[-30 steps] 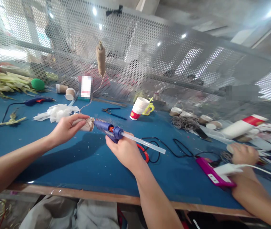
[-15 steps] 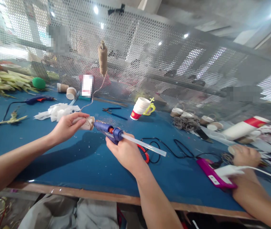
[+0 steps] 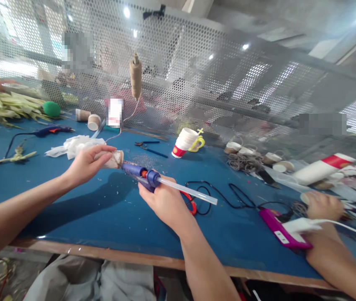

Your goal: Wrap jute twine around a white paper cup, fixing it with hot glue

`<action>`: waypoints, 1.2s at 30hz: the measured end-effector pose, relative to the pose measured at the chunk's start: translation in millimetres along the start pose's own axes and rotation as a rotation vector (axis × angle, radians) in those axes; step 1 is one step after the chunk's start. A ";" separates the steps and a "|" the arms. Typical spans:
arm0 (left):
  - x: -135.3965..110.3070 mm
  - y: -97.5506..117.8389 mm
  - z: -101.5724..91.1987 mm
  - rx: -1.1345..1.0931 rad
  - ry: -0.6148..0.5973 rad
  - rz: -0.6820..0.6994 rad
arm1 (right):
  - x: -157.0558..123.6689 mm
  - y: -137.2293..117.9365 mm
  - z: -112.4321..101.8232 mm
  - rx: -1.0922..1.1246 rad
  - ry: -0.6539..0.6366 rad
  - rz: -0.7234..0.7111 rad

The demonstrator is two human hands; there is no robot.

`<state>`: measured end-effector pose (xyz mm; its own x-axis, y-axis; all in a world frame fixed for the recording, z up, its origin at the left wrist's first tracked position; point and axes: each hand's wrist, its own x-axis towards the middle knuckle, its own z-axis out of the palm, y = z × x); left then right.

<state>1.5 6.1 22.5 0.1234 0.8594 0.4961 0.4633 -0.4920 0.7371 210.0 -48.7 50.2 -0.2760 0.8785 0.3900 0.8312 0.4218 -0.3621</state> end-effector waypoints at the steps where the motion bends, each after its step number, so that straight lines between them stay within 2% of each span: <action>1: 0.1 0.3 -0.2 -0.001 0.002 0.001 | 0.0 0.3 0.1 -0.001 0.003 0.001; 11: -1.9 2.5 1.9 -0.018 -0.015 0.013 | 1.2 3.0 0.5 -0.031 0.084 -0.037; 17: -0.7 -0.7 1.9 -0.024 -0.016 -0.009 | -0.2 2.0 0.4 -0.042 0.050 -0.046; 25: -0.8 3.3 0.9 -0.029 -0.032 -0.033 | 1.2 4.0 2.4 -0.083 0.095 -0.061; 36: -1.8 0.9 2.5 -0.031 -0.020 -0.038 | -0.6 3.7 1.1 -0.090 0.062 -0.053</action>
<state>3.9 4.4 21.1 0.1237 0.8798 0.4590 0.4405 -0.4632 0.7690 212.6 -47.4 47.8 -0.2926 0.8389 0.4590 0.8571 0.4429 -0.2631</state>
